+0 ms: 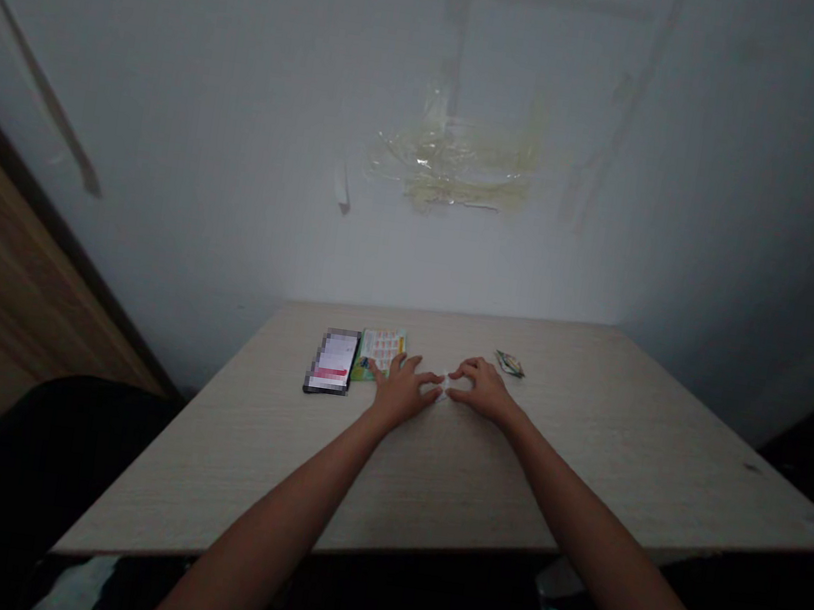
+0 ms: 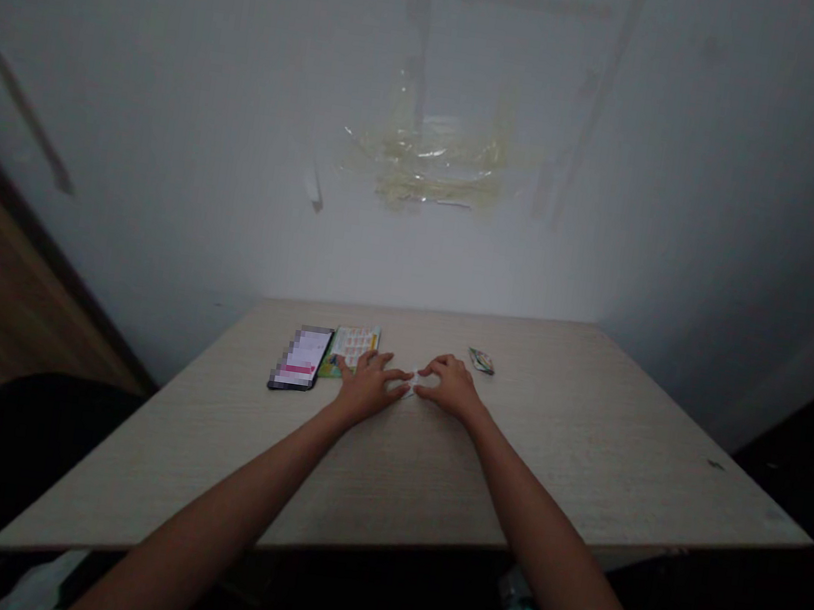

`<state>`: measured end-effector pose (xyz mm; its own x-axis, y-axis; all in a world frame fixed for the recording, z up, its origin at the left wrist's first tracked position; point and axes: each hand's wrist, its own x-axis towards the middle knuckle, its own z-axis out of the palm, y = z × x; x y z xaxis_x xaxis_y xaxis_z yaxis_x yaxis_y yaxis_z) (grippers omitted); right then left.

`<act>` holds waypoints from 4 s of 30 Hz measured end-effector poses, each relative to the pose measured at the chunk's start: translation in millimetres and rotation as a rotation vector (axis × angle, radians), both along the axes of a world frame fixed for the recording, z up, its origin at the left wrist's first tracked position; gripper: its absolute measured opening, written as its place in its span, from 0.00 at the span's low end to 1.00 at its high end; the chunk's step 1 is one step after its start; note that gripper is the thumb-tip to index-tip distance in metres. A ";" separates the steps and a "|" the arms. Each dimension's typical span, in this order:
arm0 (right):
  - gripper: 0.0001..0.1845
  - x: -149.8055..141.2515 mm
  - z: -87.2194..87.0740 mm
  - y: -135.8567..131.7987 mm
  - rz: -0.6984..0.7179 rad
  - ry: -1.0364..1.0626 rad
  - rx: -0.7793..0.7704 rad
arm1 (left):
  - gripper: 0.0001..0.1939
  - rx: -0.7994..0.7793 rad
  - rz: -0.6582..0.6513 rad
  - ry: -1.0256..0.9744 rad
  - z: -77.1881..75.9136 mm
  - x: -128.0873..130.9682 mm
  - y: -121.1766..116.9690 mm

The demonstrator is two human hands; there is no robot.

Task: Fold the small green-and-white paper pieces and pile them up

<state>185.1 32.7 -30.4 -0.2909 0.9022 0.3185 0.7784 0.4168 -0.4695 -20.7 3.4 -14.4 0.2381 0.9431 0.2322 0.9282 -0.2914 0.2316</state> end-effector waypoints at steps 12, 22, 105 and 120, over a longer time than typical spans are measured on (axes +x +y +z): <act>0.15 -4.4 -3.0 -1.8 -0.034 0.005 0.067 | 0.18 0.095 0.050 0.014 -1.3 5.3 0.9; 0.18 -9.3 0.9 -7.9 -0.057 -0.052 0.068 | 0.16 0.040 0.061 -0.042 4.4 4.7 4.2; 0.08 1.3 -9.7 4.1 0.057 0.065 0.045 | 0.14 -0.007 0.040 -0.068 -1.8 -1.8 12.3; 0.11 -4.6 -11.0 15.5 -0.091 0.001 0.072 | 0.14 -0.006 0.017 -0.062 -2.7 -3.0 15.1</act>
